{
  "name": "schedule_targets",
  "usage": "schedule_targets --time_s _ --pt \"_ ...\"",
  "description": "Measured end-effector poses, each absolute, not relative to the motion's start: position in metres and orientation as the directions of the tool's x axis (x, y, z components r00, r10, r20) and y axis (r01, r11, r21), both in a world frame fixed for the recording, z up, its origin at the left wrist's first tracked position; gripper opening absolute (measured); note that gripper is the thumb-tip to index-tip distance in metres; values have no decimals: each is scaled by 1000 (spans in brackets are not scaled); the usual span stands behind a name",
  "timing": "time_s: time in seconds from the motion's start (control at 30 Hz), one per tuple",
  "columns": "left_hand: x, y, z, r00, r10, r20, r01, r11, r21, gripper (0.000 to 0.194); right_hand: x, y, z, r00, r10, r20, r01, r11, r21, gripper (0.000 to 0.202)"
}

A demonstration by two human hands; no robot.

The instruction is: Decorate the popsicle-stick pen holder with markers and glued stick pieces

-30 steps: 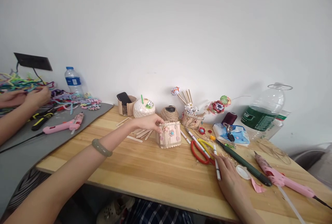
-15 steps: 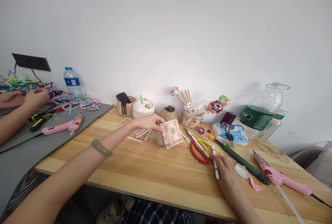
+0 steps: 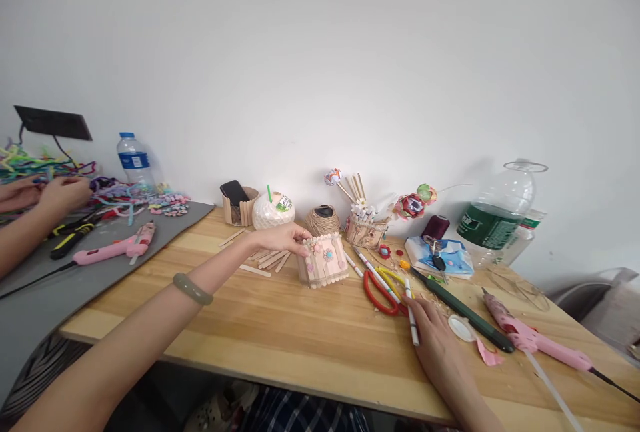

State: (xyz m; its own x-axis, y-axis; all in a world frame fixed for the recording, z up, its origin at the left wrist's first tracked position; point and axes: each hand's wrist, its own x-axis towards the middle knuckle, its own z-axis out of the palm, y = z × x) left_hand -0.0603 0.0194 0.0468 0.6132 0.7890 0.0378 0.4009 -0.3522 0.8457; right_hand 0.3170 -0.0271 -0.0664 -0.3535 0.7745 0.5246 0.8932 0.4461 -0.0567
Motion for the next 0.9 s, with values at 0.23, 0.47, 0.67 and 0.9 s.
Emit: schedule_targets --time_s 0.23,0.47,0.67,0.9 --pt "-66 20 47 654 756 22 370 -345 863 33 317 -28 -66 -330 774 541 885 454 -109 48" --pt "-70 17 50 667 745 2 387 -349 853 32 313 -31 -56 -252 796 551 863 442 -244 35" --pt "-68 12 60 596 803 8 494 -375 784 24 306 -37 -19 -110 866 488 709 412 -572 35" --pt "-51 5 57 545 838 41 561 -400 725 22 287 -28 13 -115 982 151 224 174 -959 42"
